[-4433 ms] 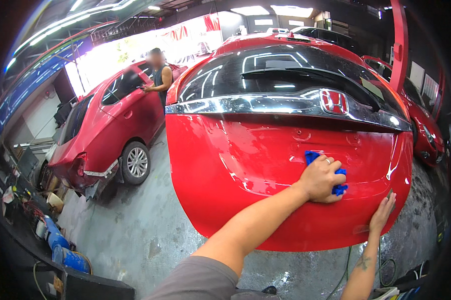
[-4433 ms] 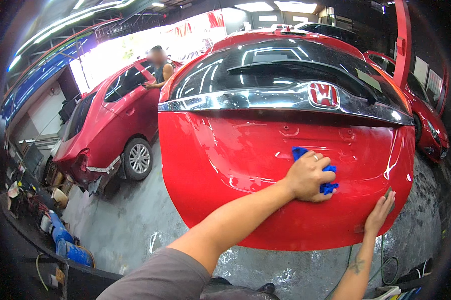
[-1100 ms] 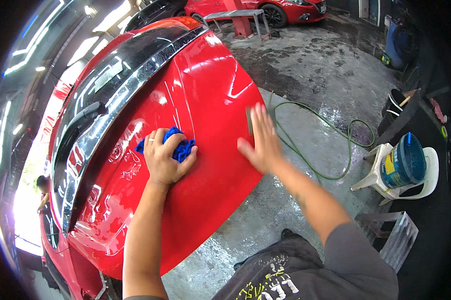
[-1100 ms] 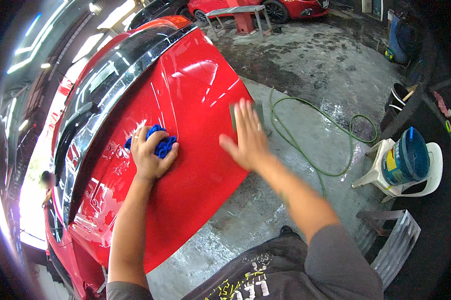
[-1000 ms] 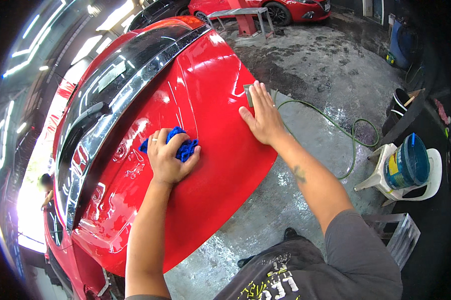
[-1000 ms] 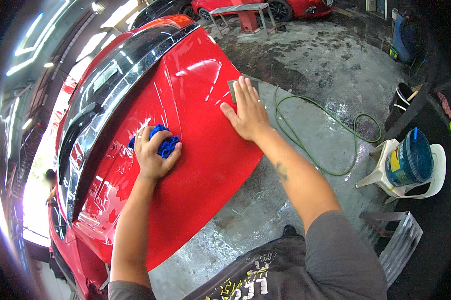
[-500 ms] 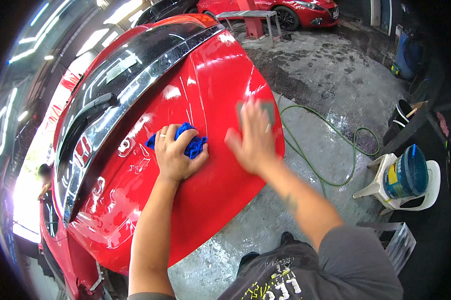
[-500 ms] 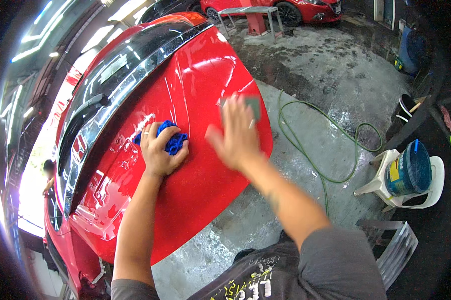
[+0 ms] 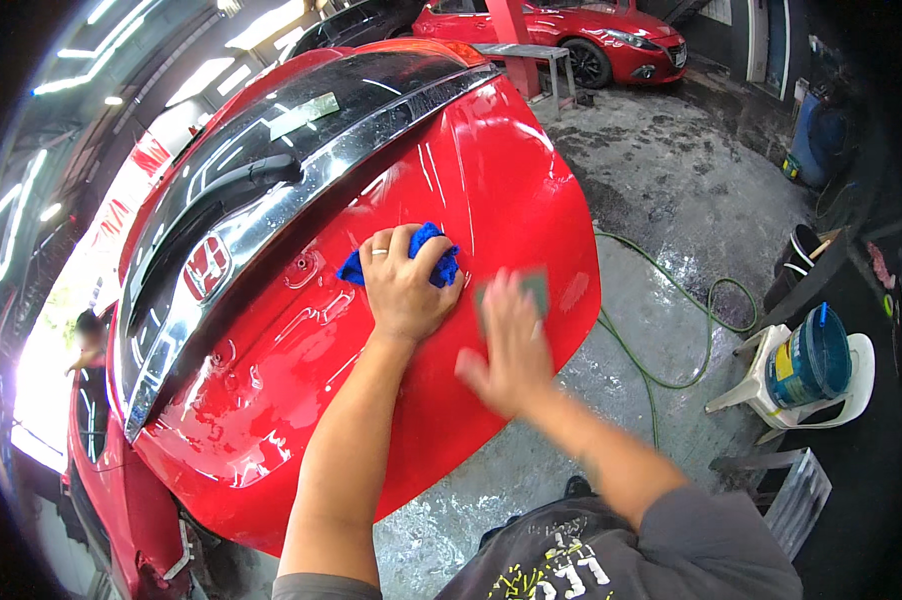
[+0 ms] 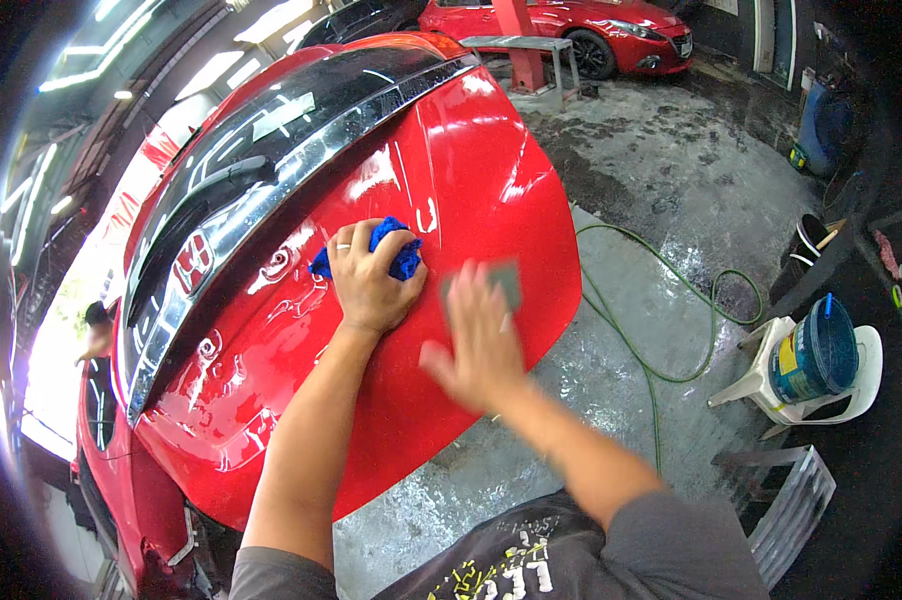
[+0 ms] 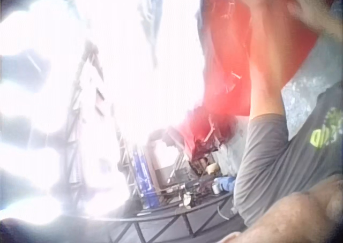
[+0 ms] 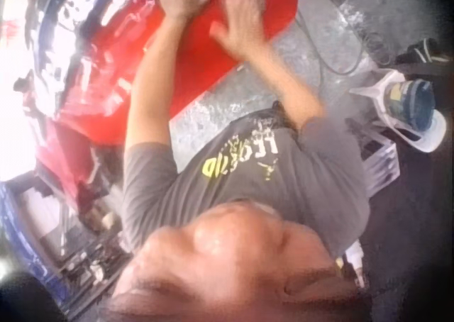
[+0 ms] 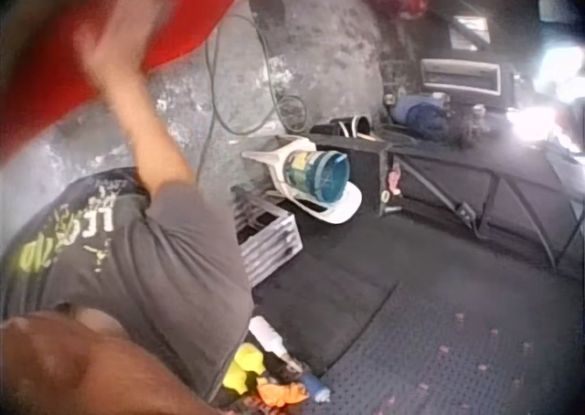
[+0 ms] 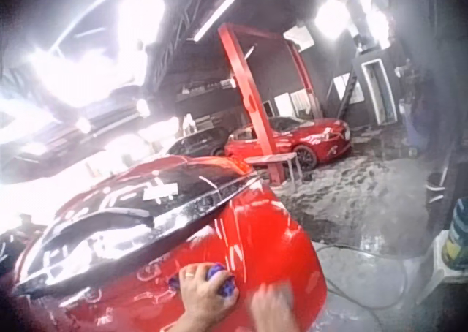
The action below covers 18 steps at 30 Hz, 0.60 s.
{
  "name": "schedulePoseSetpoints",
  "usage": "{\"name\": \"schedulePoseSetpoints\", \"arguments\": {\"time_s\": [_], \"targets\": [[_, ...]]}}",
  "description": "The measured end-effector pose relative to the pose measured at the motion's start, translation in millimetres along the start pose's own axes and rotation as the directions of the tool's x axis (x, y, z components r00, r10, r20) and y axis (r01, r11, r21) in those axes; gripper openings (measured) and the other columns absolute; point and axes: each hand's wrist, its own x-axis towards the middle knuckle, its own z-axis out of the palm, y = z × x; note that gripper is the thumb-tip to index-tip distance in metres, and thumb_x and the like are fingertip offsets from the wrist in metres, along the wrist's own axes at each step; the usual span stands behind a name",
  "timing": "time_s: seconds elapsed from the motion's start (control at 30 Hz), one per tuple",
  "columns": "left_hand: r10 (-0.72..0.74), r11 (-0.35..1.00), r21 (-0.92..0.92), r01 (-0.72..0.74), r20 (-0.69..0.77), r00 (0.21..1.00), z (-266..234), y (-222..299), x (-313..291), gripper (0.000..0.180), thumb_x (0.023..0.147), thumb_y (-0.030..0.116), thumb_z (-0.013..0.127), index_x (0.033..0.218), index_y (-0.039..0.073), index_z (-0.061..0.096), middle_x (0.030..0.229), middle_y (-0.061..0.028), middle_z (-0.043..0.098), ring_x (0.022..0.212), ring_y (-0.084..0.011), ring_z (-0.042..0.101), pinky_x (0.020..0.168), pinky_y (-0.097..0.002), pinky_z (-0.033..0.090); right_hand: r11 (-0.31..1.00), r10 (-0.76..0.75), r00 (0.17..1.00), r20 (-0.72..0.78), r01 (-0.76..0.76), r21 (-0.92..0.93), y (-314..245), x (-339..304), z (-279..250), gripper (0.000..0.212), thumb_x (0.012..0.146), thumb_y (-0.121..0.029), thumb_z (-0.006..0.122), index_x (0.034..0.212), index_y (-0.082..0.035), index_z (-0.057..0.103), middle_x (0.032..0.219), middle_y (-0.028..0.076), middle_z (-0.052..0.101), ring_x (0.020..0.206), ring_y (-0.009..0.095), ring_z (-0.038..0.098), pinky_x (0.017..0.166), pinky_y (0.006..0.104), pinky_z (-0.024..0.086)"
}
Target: The person wipes the rear trunk of a red car using a blue microfiber cloth and a small rectangular pad. They repeatedly rub the surface in circular and linear motions, occasionally dipping the cloth into a bucket of water to clean it before resuming the wiping process.
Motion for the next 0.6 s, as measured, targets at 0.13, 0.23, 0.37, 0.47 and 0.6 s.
{"name": "schedulePoseSetpoints", "arguments": {"time_s": [0.13, 0.23, 0.37, 0.47, 0.6], "targets": [[0.025, 1.000, -0.018, -0.025, -0.036, 0.999, 2, -1, -1, 0.034, 0.075, 0.028, 0.089, 0.107, 0.023, 0.081, 0.118, -0.0094, 0.071, 0.115, -0.0350, 0.065, 0.103, -0.0530, 0.046, 0.996, -0.072, 0.982, 0.176, 0.063, 0.060, -16, -28, -2, 0.103, 0.109, -0.062, 0.061, 0.173, 0.011, 0.026, 0.181, 0.038, 0.023, 0.171, 0.053, 0.020, 0.138, 0.0638, 0.017], [0.020, 1.000, -0.019, -0.022, -0.086, 0.996, 2, 3, 5, 0.035, 0.078, 0.027, 0.087, 0.113, 0.025, 0.080, 0.120, -0.0095, 0.071, 0.116, -0.0345, 0.065, 0.106, -0.0522, 0.045, 0.981, 0.172, 0.985, 0.000, -0.171, -0.092, 46, 92, -23, 0.084, 0.116, -0.053, 0.052, 0.173, 0.006, 0.034, 0.181, 0.030, 0.031, 0.171, 0.043, 0.028, 0.140, 0.0552, 0.020], [-0.028, 1.000, 0.007, 0.029, -0.116, 0.993, 3, -3, 1, 0.036, 0.085, 0.027, 0.085, 0.120, 0.024, 0.080, 0.121, -0.0124, 0.071, 0.117, -0.0354, 0.065, 0.106, -0.0528, 0.044, 0.987, 0.120, 0.993, 0.011, -0.118, -0.114, 28, 81, -3, 0.090, 0.115, -0.057, 0.052, 0.173, 0.009, 0.031, 0.181, 0.034, 0.027, 0.171, 0.047, 0.024, 0.140, 0.0577, 0.018], [-0.070, 0.997, -0.027, 0.067, -0.142, 0.987, 6, -6, -2, 0.039, 0.088, 0.029, 0.085, 0.126, 0.023, 0.078, 0.122, -0.0137, 0.071, 0.118, -0.0362, 0.065, 0.106, -0.0527, 0.044, 0.999, 0.010, 0.991, 0.134, -0.016, 0.045, -60, -38, 5, 0.097, 0.112, -0.058, 0.056, 0.174, 0.010, 0.026, 0.183, 0.037, 0.020, 0.172, 0.051, 0.018, 0.140, 0.0610, 0.015], [-0.093, 0.994, -0.075, 0.078, -0.212, 0.973, 7, -4, 4, 0.041, 0.091, 0.031, 0.084, 0.130, 0.023, 0.076, 0.124, -0.0143, 0.071, 0.118, -0.0364, 0.065, 0.106, -0.0525, 0.044, 0.985, 0.057, 0.996, 0.072, -0.045, -0.169, -2, 47, -13, 0.090, 0.115, -0.053, 0.055, 0.174, 0.010, 0.027, 0.183, 0.034, 0.023, 0.172, 0.047, 0.020, 0.139, 0.0592, 0.019]]}}
